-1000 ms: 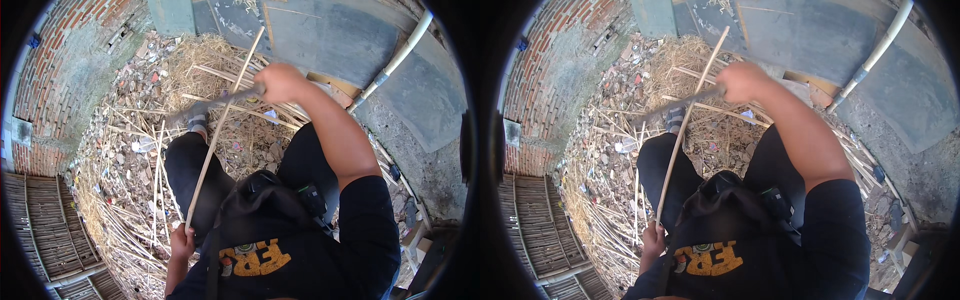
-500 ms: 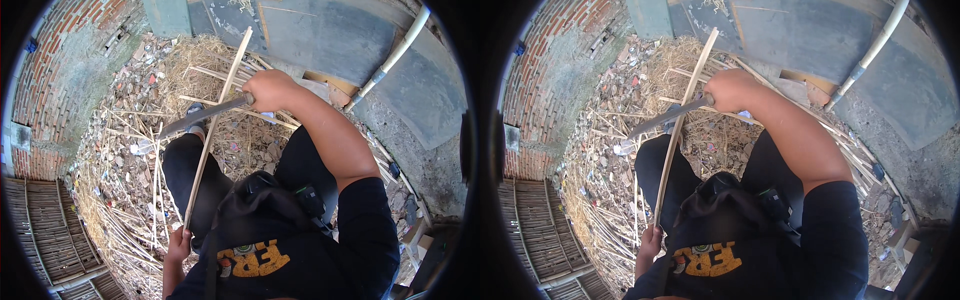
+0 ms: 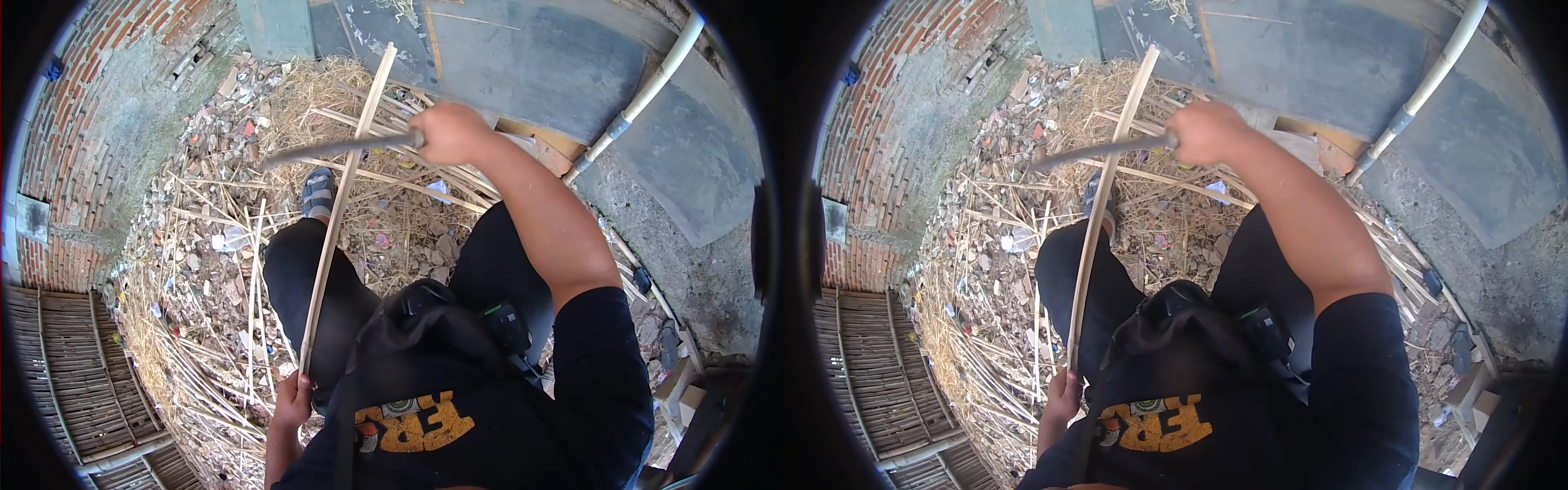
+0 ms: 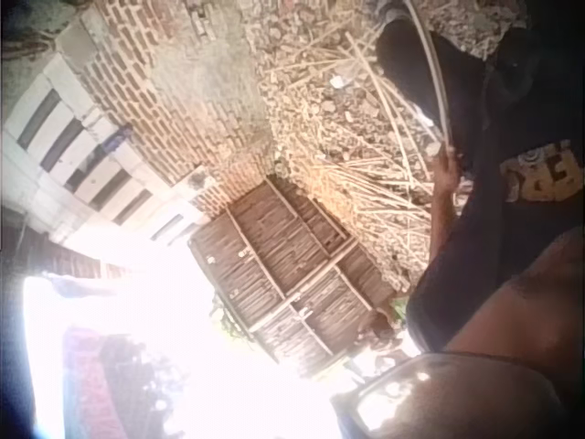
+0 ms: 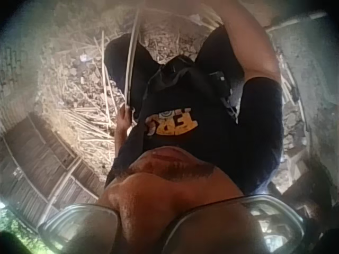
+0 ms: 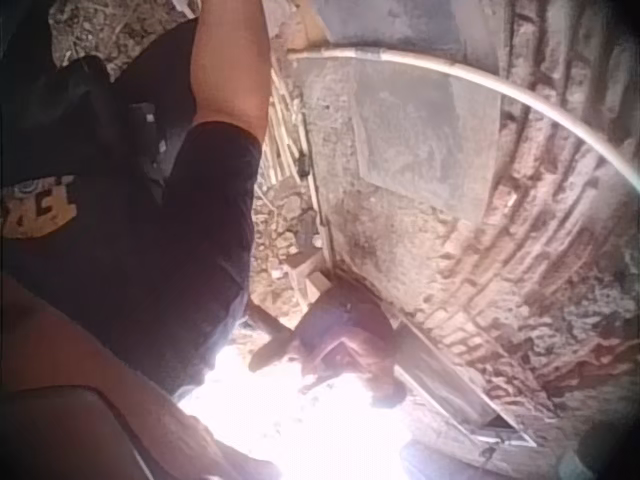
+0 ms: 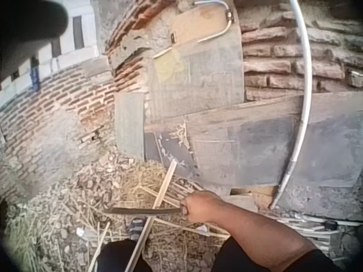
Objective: The person shaves thin strips of bamboo using a large curved blade while sitting on the ground.
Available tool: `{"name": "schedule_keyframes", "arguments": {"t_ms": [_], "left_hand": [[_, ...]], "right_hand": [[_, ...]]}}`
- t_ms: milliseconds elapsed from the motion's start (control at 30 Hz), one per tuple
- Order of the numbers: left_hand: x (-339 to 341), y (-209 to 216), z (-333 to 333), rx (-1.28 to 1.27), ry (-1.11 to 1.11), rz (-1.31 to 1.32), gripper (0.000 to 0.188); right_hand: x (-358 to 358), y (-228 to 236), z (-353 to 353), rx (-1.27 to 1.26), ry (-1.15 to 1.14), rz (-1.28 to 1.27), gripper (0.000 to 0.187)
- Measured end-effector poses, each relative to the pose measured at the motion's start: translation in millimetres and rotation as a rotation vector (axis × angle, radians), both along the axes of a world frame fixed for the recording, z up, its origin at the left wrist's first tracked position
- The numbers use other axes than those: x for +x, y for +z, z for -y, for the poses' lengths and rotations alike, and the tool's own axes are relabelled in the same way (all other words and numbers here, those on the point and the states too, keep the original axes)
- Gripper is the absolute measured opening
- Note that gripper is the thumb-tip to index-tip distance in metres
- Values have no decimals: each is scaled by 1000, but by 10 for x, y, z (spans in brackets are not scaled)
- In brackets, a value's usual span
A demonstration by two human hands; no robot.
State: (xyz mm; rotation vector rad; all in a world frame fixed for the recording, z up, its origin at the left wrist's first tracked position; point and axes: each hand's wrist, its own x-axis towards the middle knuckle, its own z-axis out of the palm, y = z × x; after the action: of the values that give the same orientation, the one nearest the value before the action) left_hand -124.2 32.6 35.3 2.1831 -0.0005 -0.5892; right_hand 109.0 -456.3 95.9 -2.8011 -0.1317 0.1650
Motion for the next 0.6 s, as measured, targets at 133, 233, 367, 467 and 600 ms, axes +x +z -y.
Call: {"name": "schedule_keyframes", "arguments": {"t_ms": [133,233,367,467,600], "left_hand": [[19,5,36,131,-78,154,53],[85,49,113,200,-75,171,53],[63,102,55,140,-69,189,53],[50,67,-1,122,-52,99,47],[12,-6,133,409,-54,638,38]], "right_hand": [[-131,81,-134,-9,171,135,24],[331,-153,420,183,-329,77,36],[391,-241,539,169,-401,162,41],[278,-320,541,189,-425,215,40],[168,-194,586,246,-437,217,39]]}}
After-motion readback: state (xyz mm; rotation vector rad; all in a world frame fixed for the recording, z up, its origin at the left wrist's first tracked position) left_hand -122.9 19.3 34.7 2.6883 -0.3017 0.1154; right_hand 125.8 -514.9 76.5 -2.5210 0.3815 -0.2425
